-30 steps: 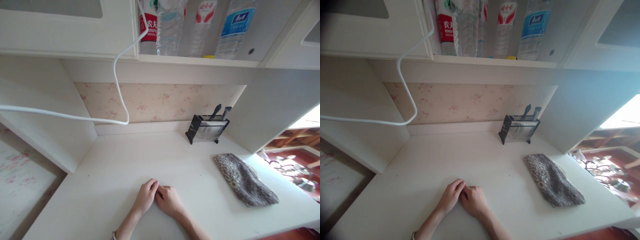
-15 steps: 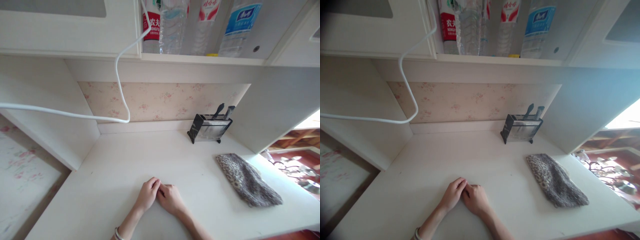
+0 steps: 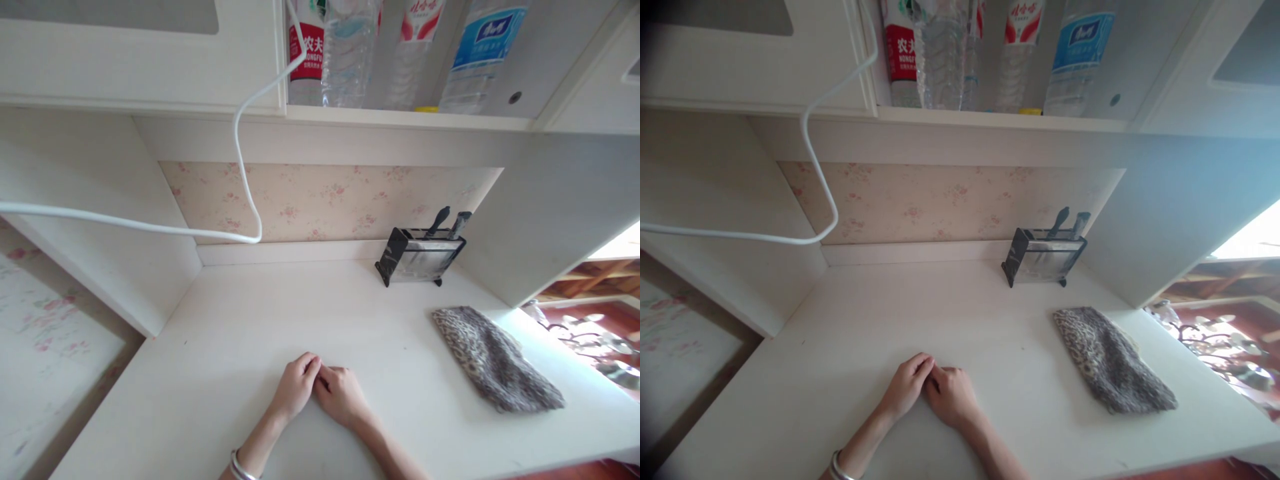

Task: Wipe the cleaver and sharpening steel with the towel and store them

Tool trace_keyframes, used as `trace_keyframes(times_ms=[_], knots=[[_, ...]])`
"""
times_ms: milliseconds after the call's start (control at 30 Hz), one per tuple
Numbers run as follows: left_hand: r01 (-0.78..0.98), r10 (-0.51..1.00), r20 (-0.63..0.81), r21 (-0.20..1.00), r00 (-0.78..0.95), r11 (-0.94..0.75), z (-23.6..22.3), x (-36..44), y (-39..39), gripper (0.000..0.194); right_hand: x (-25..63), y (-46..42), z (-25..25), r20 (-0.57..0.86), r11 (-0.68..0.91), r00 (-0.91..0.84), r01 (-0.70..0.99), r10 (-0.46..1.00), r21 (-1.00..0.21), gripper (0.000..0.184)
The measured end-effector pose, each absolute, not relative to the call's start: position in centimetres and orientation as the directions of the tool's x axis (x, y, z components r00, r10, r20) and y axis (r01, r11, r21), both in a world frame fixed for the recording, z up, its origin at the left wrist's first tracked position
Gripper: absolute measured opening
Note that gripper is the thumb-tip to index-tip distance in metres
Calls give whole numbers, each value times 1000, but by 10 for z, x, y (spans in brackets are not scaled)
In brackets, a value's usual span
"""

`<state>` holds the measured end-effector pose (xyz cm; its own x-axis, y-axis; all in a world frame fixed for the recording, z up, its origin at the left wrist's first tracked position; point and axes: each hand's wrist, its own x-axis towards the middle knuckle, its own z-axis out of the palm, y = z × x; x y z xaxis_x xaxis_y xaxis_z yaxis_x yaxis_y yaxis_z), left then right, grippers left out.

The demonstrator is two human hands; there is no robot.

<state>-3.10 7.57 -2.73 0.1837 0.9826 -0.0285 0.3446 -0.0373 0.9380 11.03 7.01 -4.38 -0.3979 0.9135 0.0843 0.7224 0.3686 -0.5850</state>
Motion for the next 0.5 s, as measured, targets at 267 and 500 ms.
trace_keyframes(times_ms=[267, 500], knots=[[322, 983, -24, 946, 182, -37, -28, -32, 78, 34, 110, 68, -43, 97, 377, -395, 731, 913, -569, 20], [294, 982, -38, 956, 185, -18, -26, -33, 78, 36, 109, 63, -33, 132, 358, -361, 684, 923, -635, 22]])
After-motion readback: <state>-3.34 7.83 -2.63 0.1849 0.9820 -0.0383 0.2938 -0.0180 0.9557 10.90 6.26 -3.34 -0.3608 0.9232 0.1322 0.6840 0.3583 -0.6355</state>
